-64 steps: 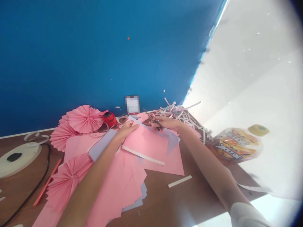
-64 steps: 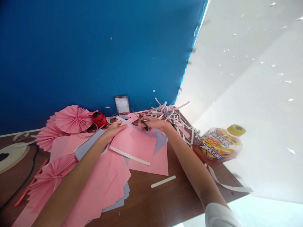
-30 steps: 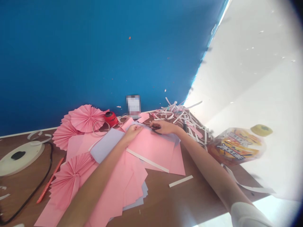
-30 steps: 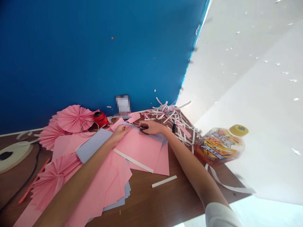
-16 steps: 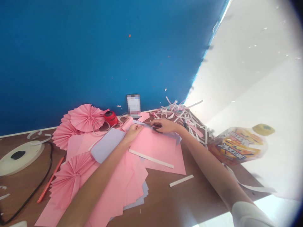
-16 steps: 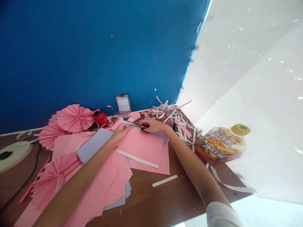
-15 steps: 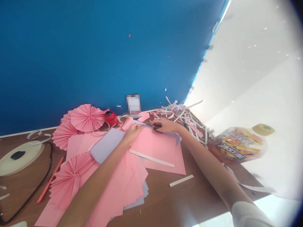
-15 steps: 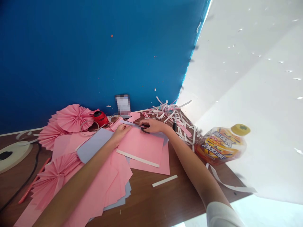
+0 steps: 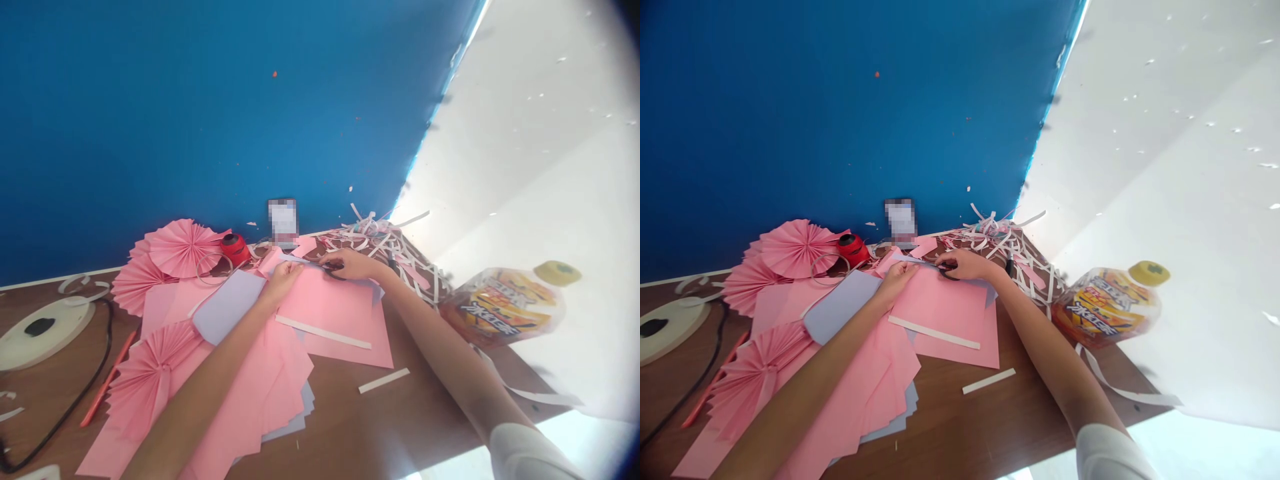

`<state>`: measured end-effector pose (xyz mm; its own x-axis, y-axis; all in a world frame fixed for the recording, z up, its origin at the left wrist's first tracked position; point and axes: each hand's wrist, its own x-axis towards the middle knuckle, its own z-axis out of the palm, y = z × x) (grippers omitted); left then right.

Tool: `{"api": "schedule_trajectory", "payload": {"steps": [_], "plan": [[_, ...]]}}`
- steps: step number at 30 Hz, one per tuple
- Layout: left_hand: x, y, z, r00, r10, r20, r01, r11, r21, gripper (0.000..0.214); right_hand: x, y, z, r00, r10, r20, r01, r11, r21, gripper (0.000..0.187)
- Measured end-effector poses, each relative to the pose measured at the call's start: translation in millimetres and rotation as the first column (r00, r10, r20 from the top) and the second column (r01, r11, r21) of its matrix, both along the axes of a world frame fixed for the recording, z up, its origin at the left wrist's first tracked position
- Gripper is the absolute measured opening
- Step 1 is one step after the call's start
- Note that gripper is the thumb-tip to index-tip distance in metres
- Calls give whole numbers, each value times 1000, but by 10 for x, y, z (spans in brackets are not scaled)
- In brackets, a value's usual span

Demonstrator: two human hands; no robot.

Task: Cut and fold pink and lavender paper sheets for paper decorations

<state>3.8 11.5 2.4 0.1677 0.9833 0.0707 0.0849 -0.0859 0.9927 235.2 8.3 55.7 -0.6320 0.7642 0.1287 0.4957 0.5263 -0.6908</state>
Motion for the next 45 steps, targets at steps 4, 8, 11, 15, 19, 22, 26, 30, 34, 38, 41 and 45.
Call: {"api": "schedule_trajectory", "payload": {"steps": [4, 8, 11, 15, 19, 22, 26, 30, 34, 38, 41, 45], "plan": [[-4, -12, 10, 1000, -12, 7, 12, 1000, -1, 26, 2, 4, -6, 1000, -2, -12, 1, 1000, -10, 36], [6, -30, 42, 999, -23, 27, 23, 1000, -10, 28, 5, 13, -26, 1000, -7, -25, 7, 1000, -22, 36], [8, -44, 65, 999, -22, 36, 23, 999, -27, 31, 5, 21, -49, 999, -21, -40, 19, 999, -39, 37], [-16, -45, 64, 999, -22, 32, 23, 999, -26, 36, 8, 31, -63, 997, -20, -73, 16, 998, -57, 39], [-46, -26, 43, 997, -70, 23, 70, 998, -4, 40, 22, 35, -42, 996, 6, -84, -10, 999, -49, 40], [-49, -17, 34, 996, -86, 14, 86, 996, 3, 39, 28, 30, -21, 997, 14, -74, -17, 999, -46, 41], [-41, -21, 36, 998, -66, 22, 66, 998, 4, 39, 22, 16, -12, 997, 18, -77, -22, 998, -58, 42], [-43, -23, 36, 998, -56, 16, 56, 998, 6, 40, 23, 17, -18, 997, 15, -75, -19, 998, -63, 40], [-43, -22, 29, 996, -82, 15, 82, 997, 5, 38, 28, 28, -27, 999, 24, -44, -26, 998, -63, 40], [-32, -26, 17, 992, -125, -19, 125, 992, 13, 37, 16, 37, -46, 999, 39, -28, -41, 997, -65, 41], [-30, -26, 11, 991, -131, -25, 131, 991, 15, 36, 13, 51, -66, 998, 54, -28, -55, 997, -49, 40], [-34, -25, 17, 989, -145, -27, 145, 989, 4, 36, 22, 68, -80, 998, 56, -37, -57, 998, -41, 41]]}}
